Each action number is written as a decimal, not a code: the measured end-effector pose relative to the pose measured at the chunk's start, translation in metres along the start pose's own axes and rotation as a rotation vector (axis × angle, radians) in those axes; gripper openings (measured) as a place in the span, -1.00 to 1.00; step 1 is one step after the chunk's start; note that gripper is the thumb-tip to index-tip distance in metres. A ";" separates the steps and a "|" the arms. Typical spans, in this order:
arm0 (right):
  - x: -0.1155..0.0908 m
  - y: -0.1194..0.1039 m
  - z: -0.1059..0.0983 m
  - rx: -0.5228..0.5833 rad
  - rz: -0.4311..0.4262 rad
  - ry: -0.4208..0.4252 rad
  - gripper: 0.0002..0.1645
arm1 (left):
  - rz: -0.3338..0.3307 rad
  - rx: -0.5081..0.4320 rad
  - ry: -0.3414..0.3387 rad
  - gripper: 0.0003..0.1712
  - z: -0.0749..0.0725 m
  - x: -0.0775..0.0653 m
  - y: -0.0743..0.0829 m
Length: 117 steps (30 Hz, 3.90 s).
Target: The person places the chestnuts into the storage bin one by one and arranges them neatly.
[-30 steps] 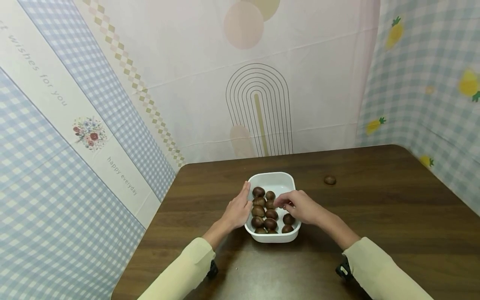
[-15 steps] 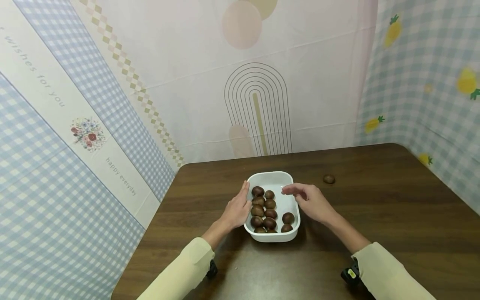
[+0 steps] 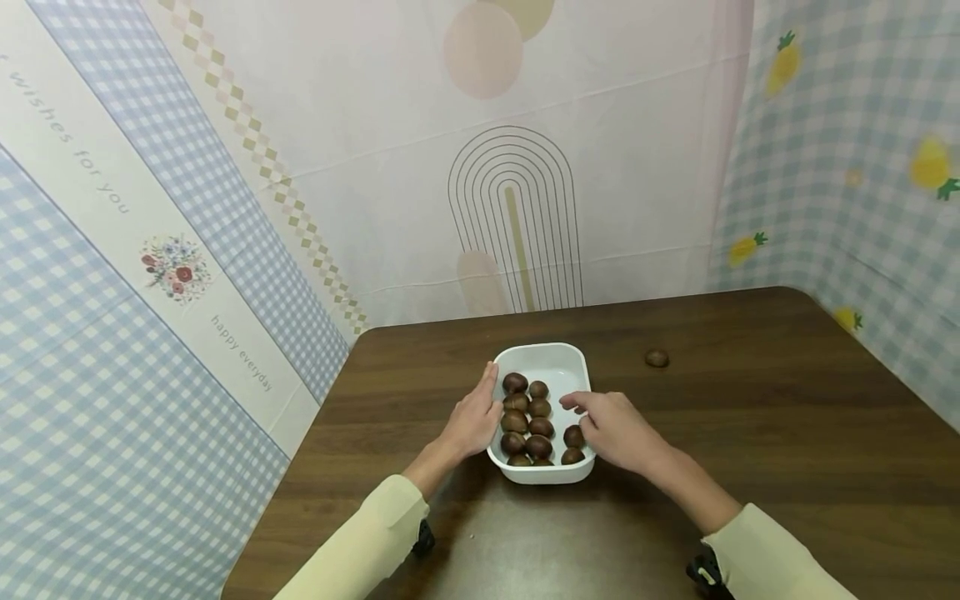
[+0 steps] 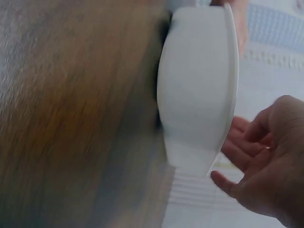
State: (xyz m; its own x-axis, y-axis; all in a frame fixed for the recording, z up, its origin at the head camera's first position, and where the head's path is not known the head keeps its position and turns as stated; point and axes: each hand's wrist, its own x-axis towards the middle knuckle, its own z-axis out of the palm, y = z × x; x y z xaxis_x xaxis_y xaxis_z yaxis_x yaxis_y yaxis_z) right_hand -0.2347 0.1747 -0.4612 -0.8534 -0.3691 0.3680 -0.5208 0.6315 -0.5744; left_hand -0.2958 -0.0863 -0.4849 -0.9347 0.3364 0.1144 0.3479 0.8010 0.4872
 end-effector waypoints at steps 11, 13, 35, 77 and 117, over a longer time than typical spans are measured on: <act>-0.002 -0.035 0.021 -0.352 0.083 -0.102 -0.47 | -0.004 -0.002 0.000 -0.21 0.002 -0.001 0.000; -0.003 -0.038 0.024 -0.351 0.095 -0.104 -0.48 | 0.002 -0.003 0.005 -0.21 0.003 -0.001 0.000; -0.021 -0.048 0.047 -0.246 0.164 -0.077 -0.30 | 0.000 0.011 -0.003 -0.22 0.001 0.000 0.001; -0.036 -0.080 0.069 -0.582 0.100 -0.039 -0.16 | 0.013 -0.007 0.025 -0.22 0.000 -0.002 0.001; 0.010 0.087 -0.022 -0.545 -0.078 0.243 -0.19 | 0.022 -0.024 0.029 -0.20 0.002 -0.001 -0.004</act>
State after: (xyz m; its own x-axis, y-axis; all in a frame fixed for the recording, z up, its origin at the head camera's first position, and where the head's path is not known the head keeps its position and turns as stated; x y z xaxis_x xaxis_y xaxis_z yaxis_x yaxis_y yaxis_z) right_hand -0.2886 0.2410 -0.4918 -0.7507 -0.3025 0.5874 -0.4412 0.8912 -0.1049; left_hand -0.2962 -0.0888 -0.4885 -0.9288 0.3390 0.1500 0.3667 0.7813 0.5050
